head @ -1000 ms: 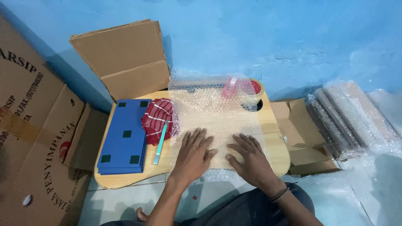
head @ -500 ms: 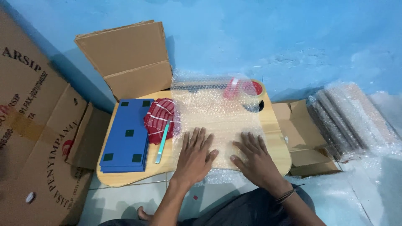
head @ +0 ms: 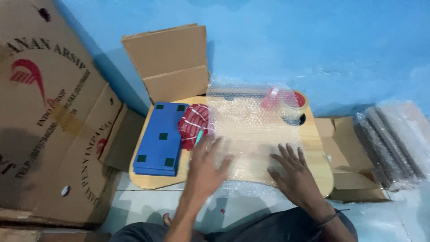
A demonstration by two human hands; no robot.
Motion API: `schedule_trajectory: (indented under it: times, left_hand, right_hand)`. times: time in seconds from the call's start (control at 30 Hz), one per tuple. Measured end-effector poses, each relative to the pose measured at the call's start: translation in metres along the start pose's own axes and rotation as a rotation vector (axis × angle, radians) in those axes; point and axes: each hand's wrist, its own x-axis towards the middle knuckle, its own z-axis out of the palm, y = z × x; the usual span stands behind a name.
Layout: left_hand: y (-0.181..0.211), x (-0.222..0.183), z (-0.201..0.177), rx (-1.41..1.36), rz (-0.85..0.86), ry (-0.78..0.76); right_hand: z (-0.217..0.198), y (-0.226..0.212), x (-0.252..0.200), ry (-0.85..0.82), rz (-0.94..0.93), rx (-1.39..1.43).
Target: Cleaning a small mirror, wrapping it in bubble wrap, and preparing a cardboard box for packaging.
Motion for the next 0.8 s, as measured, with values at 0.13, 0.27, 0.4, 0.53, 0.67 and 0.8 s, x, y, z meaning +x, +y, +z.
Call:
schedule_trajectory:
  times: [0.13, 0.27, 0.4, 0.53, 0.67, 0.8]
  left_hand:
    - [-0.029, 0.003, -0.059, 0.167, -0.149, 0.112]
    - [-0.085, 0.000, -0.077, 0.480, -0.365, 0.124]
    - [-0.116, -0.004, -0.077, 0.553, -0.518, -0.004]
    - [-0.113, -0.004, -0.078, 0.515, -0.513, -0.019]
    - [-0.103, -0.005, -0.089, 0.360, -0.566, -0.032]
    - [-0.111, -0.007, -0.083, 0.381, -0.547, 0.026]
  right_hand:
    - [-0.006, -0.028, 0.010, 0.076, -0.033, 0.026]
    - [-0.008, -0.058, 0.024, 0.069, -0.056, 0.080]
    - [0.006, -0.076, 0.039, 0.051, -0.152, 0.067]
    - [0.002, -0.112, 0.065, -0.065, -0.166, 0.091]
    - [-0.001, -0.139, 0.081, -0.299, -0.079, 0.058]
    - [0.000, -0.155, 0.088, -0.308, -0.101, 0.082]
